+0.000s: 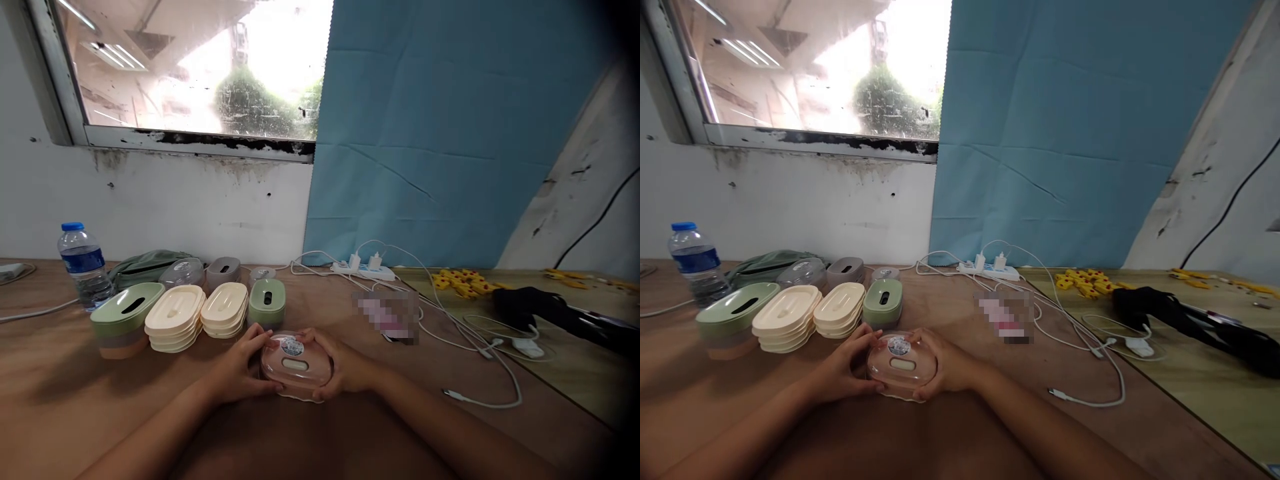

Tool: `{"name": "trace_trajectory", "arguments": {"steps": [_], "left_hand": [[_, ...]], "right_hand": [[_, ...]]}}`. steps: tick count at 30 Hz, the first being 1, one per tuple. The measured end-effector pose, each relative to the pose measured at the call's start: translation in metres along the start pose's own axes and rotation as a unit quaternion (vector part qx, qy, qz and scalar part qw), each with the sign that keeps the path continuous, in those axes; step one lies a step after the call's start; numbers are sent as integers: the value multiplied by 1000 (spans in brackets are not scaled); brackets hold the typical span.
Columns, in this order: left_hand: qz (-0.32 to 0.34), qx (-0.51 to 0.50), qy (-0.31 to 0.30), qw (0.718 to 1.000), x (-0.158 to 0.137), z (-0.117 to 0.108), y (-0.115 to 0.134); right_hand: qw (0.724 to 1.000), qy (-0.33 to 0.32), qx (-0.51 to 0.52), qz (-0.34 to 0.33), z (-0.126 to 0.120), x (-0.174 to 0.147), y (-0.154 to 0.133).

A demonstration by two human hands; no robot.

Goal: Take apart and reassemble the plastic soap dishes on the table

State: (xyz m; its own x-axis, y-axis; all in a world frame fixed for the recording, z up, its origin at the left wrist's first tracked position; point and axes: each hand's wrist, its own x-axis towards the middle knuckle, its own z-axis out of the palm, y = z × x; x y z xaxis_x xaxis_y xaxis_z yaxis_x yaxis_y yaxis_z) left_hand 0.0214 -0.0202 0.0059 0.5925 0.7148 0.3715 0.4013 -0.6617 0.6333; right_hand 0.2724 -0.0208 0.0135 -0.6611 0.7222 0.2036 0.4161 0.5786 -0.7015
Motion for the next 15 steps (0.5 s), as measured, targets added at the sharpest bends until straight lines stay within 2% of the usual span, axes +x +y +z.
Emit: {"name": "trace_trajectory", "arguments": {"steps": [6,15], "left_hand": [[-4,5,0,1000,-1,4,-4],[-3,21,-15,1000,-2,2,0]], "right_hand": [[996,2,80,50,1,-3,-5],[995,20,96,34,9,-7,6]]}}
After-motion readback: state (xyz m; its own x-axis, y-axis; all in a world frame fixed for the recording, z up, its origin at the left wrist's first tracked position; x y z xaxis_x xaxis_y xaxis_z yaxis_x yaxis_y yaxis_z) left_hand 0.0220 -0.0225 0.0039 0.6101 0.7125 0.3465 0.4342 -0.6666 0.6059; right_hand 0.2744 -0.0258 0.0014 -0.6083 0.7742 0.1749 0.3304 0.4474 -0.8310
